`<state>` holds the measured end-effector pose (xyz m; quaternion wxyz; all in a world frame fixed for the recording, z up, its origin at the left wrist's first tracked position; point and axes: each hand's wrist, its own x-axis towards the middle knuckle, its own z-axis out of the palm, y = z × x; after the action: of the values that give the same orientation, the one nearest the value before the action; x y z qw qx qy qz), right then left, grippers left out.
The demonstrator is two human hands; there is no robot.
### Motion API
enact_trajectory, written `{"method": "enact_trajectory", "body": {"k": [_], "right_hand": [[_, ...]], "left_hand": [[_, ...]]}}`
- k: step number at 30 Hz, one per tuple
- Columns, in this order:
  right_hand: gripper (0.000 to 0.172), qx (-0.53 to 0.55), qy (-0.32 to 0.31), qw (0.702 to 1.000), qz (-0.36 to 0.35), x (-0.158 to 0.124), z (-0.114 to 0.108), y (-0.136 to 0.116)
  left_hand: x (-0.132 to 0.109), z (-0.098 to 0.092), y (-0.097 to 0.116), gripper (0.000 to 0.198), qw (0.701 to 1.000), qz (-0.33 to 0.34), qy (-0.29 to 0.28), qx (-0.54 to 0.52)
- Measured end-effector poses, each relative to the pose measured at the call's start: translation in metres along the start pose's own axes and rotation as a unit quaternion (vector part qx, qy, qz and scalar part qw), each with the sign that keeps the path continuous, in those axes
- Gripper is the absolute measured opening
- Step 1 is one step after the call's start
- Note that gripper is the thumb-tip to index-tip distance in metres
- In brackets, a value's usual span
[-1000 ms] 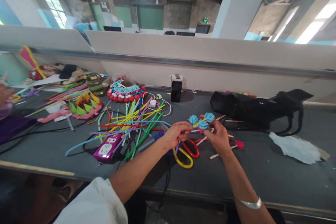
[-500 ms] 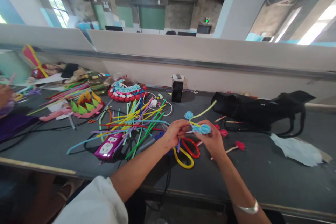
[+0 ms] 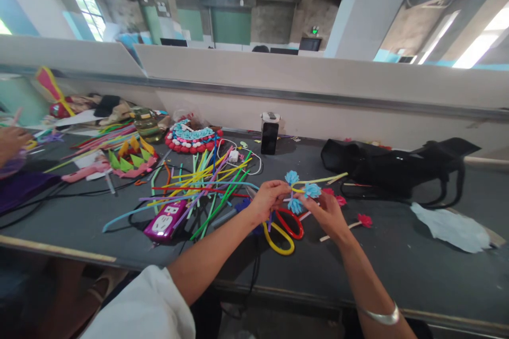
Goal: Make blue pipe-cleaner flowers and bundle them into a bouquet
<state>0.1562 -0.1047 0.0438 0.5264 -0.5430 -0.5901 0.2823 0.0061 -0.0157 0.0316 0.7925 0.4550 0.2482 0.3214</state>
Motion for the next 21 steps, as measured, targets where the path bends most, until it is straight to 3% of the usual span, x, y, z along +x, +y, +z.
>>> {"method": "enact_trajectory", "body": {"k": [4,9,12,17,21], "right_hand": [[0.034,0.097,0.074,0.989,0.085,0.004,0.003,0.007],[0.042,0.175,0.094,0.967,0.16,0.008,0.007,0.01],[0.031,0.176,0.116,0.971,0.118,0.007,0.006,0.009],[0.031,0.105,0.125,0.984,0.065,0.005,-0.001,0.01],[0.031,-0.054,0.085,0.995,-0.022,0.008,-0.015,0.015]], "left_hand": [[-0.002,0.005,-0.001,0.027,1.0,0.008,0.006,0.023],[-0.005,0.01,0.002,0.028,0.999,-0.004,0.014,0.033],[-0.005,0.01,0.002,0.027,1.0,0.0,0.008,0.025],[-0.005,0.009,0.001,0.026,1.0,0.0,0.011,0.026],[-0.007,0.011,0.003,0.024,0.999,-0.001,0.008,0.045]]}}
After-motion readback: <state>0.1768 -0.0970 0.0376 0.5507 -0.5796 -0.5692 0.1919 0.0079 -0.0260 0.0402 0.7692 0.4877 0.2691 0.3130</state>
